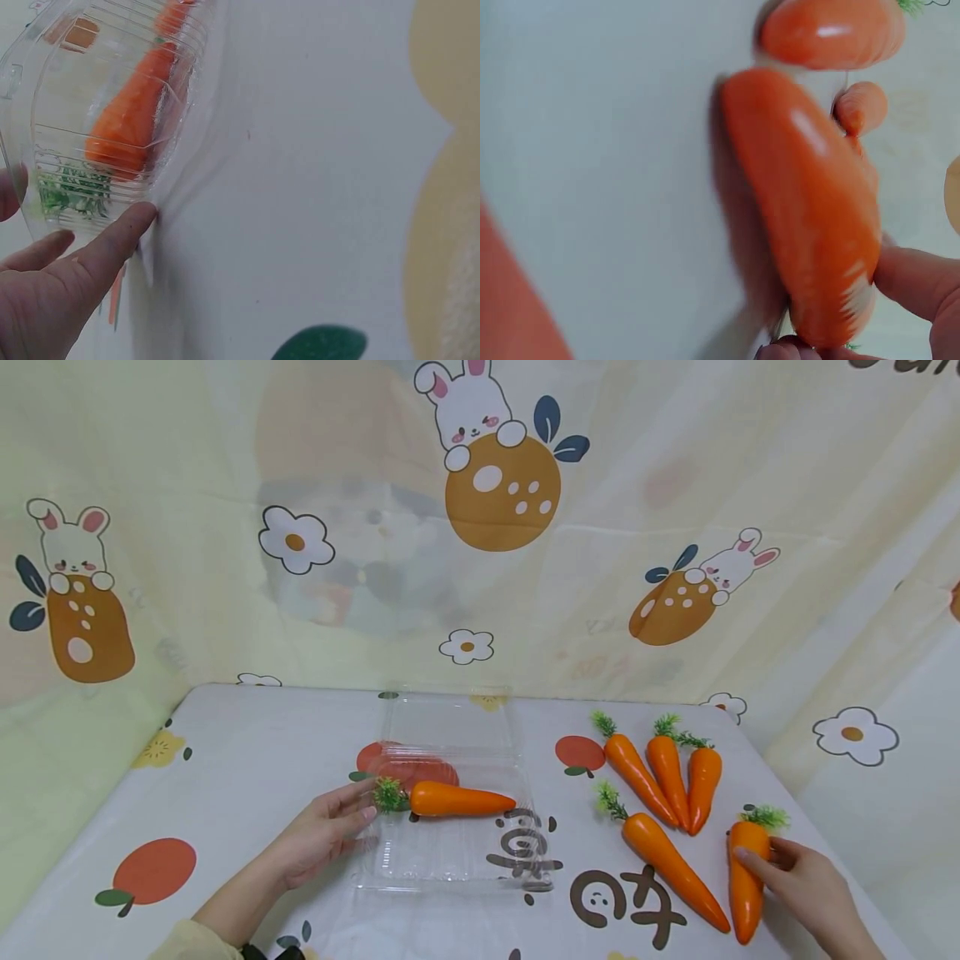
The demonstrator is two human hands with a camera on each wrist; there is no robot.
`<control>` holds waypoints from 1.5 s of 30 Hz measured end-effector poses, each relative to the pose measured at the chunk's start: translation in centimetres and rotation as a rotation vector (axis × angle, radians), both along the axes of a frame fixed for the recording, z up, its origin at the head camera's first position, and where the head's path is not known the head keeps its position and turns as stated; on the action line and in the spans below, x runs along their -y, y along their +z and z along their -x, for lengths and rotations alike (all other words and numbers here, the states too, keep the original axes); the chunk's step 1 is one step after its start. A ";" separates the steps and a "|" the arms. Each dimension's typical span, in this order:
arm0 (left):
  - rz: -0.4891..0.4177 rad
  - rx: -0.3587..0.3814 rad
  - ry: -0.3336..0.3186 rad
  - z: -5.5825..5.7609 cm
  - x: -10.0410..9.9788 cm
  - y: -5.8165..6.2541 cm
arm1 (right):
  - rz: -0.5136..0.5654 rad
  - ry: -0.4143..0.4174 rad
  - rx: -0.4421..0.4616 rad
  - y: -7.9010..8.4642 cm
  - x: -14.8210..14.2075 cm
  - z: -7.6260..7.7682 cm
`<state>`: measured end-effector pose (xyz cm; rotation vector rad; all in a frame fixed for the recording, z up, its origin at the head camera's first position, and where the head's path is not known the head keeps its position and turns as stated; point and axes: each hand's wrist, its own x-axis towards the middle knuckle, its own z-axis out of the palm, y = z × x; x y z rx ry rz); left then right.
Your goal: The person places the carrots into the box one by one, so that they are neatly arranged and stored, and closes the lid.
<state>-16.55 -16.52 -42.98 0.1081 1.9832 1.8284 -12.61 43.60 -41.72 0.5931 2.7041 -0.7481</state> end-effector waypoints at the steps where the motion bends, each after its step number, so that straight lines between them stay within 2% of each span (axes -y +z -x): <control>1: -0.003 0.000 0.000 0.0 0.0 0.0 | 0.006 -0.011 0.005 0.1 0.1 0.0; 11: -0.010 0.001 0.004 -0.1 0.0 0.1 | 0.055 -0.115 0.016 -0.1 0.4 0.3; 16: -0.008 0.000 0.004 0.0 0.0 0.0 | 0.078 -0.130 0.008 -0.1 0.0 0.4; 21: -0.005 -0.004 0.006 0.0 0.0 0.0 | 0.138 -0.122 -0.018 0.8 -0.7 0.5; 26: 0.004 -0.005 0.011 0.0 0.0 0.1 | 0.182 -0.078 -0.079 2.4 -1.1 0.8; 30: 0.002 -0.003 0.009 0.0 0.0 0.1 | 0.170 -0.027 -0.155 3.9 -0.5 1.0; 38: -0.009 -0.004 -0.004 0.0 0.1 0.1 | 0.101 0.101 -0.302 6.0 2.3 1.5; 45: -0.020 0.006 -0.008 -0.1 0.0 0.0 | 0.063 0.236 -0.381 7.5 5.3 2.0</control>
